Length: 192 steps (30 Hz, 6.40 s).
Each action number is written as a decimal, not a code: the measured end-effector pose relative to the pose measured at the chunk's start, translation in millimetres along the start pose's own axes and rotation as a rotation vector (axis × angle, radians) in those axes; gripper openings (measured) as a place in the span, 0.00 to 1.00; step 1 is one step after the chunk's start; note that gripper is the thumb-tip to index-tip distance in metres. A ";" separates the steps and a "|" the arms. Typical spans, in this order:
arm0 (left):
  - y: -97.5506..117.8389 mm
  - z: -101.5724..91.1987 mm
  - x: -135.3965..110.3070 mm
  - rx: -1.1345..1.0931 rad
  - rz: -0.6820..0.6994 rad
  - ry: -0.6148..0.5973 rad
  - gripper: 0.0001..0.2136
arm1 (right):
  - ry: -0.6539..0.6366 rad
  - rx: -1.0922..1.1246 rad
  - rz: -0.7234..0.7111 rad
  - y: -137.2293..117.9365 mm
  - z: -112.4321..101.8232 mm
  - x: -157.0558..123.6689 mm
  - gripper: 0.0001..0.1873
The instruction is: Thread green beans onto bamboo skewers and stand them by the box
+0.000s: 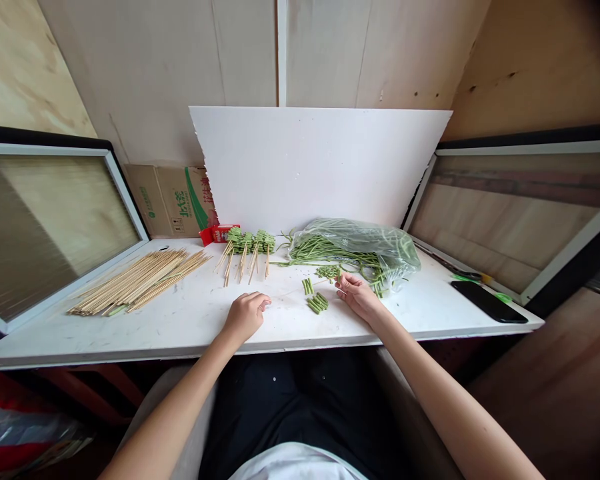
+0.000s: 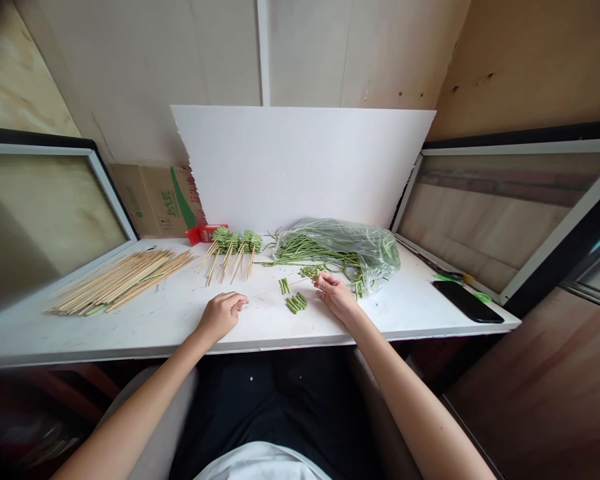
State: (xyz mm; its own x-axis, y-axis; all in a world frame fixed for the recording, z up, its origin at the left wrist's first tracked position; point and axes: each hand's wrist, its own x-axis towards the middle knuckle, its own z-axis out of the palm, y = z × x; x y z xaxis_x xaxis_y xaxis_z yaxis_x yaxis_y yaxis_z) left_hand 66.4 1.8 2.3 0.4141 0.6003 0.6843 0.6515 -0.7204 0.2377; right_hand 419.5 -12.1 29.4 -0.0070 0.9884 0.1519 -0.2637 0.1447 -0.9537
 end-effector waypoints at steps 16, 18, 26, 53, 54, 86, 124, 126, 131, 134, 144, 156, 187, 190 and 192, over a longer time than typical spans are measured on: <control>0.6 -1.1 0.4 -0.009 0.009 -0.002 0.16 | -0.027 -0.035 0.040 0.2 3.1 -1.6 0.26; 0.6 -1.1 0.1 -0.003 0.008 -0.003 0.16 | -0.032 -0.014 0.042 0.5 2.9 -1.5 0.26; 0.5 -1.5 0.4 -0.001 0.003 -0.006 0.15 | -0.044 0.016 0.051 0.5 3.3 -1.9 0.24; 0.3 -1.6 0.2 0.039 0.033 0.015 0.17 | -0.048 0.058 0.048 0.4 3.9 -2.3 0.19; 0.1 -1.5 0.1 0.040 0.035 0.016 0.17 | -0.043 0.056 0.046 0.3 4.2 -2.4 0.18; 0.4 -1.7 -1.5 0.071 -0.022 0.004 0.14 | 0.046 -0.003 0.038 -6.1 12.4 -6.4 0.20; 5.3 -2.8 2.8 0.061 -0.026 0.025 0.06 | 0.250 -0.088 -0.054 6.8 21.5 -1.1 0.17; 5.9 -3.3 2.8 0.064 -0.015 0.050 0.05 | 0.254 -0.071 -0.048 8.1 20.4 -0.3 0.17; 2.6 -2.6 0.8 0.082 0.016 0.067 0.10 | 0.237 -0.102 -0.064 9.3 19.8 -0.6 0.19; -0.3 -1.7 -0.5 0.100 0.010 0.053 0.12 | 0.205 -0.124 -0.079 8.5 21.6 -2.3 0.20; -5.3 -0.9 -1.9 0.123 -0.033 0.019 0.18 | 0.168 -0.208 -0.177 4.6 29.8 -7.3 0.20; 0.5 -1.8 -2.0 0.063 -0.013 0.064 0.14 | 0.149 -0.212 -0.148 16.9 60.0 -16.2 0.24; 2.3 -3.6 -0.1 0.055 -0.088 0.006 0.14 | 0.052 -0.449 -0.249 13.3 60.5 -17.5 0.22; 2.0 -3.5 -0.1 0.050 -0.094 0.003 0.14 | 0.057 -0.451 -0.263 14.6 60.8 -16.7 0.22; 1.7 -3.1 0.1 0.046 -0.097 0.001 0.14 | 0.064 -0.433 -0.264 16.7 61.1 -15.9 0.22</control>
State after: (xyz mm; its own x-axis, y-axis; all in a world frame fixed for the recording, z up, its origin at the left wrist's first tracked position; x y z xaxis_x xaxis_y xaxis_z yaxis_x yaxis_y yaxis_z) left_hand 65.6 -0.4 4.9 0.3469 0.6659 0.6605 0.7169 -0.6423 0.2710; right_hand 356.3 -28.3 26.9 0.0685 0.9143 0.3991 0.1755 0.3828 -0.9070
